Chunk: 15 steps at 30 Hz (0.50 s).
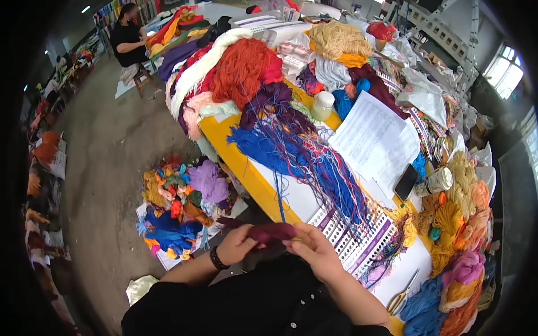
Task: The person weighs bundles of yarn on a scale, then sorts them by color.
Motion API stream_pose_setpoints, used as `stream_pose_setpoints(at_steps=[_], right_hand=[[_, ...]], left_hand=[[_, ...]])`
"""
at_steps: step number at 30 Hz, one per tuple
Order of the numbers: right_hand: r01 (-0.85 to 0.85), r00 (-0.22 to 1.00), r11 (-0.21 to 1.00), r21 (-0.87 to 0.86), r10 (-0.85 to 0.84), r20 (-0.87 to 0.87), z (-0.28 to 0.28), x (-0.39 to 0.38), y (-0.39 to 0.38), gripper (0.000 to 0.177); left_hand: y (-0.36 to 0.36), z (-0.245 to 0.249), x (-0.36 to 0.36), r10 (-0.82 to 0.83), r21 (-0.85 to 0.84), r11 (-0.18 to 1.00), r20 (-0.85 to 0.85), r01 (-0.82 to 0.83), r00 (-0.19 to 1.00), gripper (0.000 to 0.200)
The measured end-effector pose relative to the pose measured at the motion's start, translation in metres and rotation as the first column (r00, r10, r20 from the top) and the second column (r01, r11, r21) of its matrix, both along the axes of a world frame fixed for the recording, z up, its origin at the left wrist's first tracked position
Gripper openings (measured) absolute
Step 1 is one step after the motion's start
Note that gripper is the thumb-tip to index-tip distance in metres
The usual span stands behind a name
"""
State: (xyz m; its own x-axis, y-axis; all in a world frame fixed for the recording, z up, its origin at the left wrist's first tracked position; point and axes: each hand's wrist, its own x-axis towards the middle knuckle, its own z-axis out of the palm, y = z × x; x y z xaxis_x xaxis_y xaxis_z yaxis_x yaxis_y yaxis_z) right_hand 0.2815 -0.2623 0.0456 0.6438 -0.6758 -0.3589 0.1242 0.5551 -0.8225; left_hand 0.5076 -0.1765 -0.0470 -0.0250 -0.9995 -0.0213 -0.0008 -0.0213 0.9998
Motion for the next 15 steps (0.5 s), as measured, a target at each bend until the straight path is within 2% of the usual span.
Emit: stream_pose_setpoints(at_steps=[1,3,4,5,6,7,8,9,10,12,13,14,15], right_hand=[[-0.031,0.997,0.998,-0.054,0.027,-0.066,0.001,-0.008,-0.003,0.047],[-0.003,0.987,0.981,-0.195,-0.028,-0.155,-0.005,-0.032,-0.003,0.045],[0.038,0.983,0.979,-0.199,-0.072,-0.167,-0.003,-0.043,0.0,0.038],[0.049,0.983,0.978,-0.202,-0.083,-0.162,-0.005,-0.056,0.003,0.038],[0.091,0.973,0.982,-0.163,-0.122,-0.196,-0.008,-0.07,0.008,0.033],[0.136,0.96,0.983,-0.125,-0.162,-0.228,-0.013,-0.082,0.014,0.029],[0.155,0.959,0.98,-0.128,-0.18,-0.22,-0.019,-0.091,0.02,0.029],[0.189,0.938,0.971,-0.143,-0.222,-0.266,-0.024,-0.1,0.027,0.025],[0.228,0.912,0.96,-0.159,-0.268,-0.311,-0.028,-0.105,0.034,0.021],[0.289,0.881,0.948,-0.133,-0.318,-0.35,-0.028,-0.11,0.045,0.02],[0.313,0.87,0.941,-0.129,-0.339,-0.357,-0.027,-0.11,0.049,0.019],[0.339,0.855,0.932,-0.13,-0.363,-0.37,-0.027,-0.109,0.052,0.019],[0.296,0.856,0.945,-0.141,-0.328,-0.4,-0.031,-0.111,0.05,0.019]], left_hand=[[0.005,0.001,0.004,0.161,0.082,0.985,-0.074,-0.155,0.984,0.029],[0.006,0.009,0.028,0.464,-0.044,0.885,0.04,-0.463,0.885,0.021],[0.008,-0.004,0.05,0.623,-0.031,0.78,0.14,-0.626,0.77,0.018],[0.006,-0.003,0.069,0.738,-0.273,0.672,0.319,-0.689,0.594,0.017],[0.001,0.009,0.09,0.833,-0.121,0.553,0.121,-0.824,0.541,0.017],[-0.006,0.022,0.109,0.868,-0.15,0.487,-0.032,-0.861,0.496,0.016],[-0.017,0.061,0.113,0.895,-0.356,0.425,0.024,-0.832,0.446,0.016],[-0.034,0.081,0.122,0.93,-0.288,0.314,-0.102,-0.905,0.354,0.017],[-0.044,0.079,0.154,0.887,-0.238,0.357,-0.217,-0.903,0.408,0.018],[-0.086,0.138,0.17,0.839,-0.41,0.403,-0.19,-0.818,0.509,0.022],[-0.117,0.153,0.197,0.849,-0.528,0.366,-0.147,-0.766,0.507,0.024],[-0.151,0.183,0.208,0.779,-0.555,0.373,-0.248,-0.744,0.575,0.02],[-0.187,0.209,0.226,0.789,-0.539,0.359,-0.26,-0.762,0.556,0.022]])
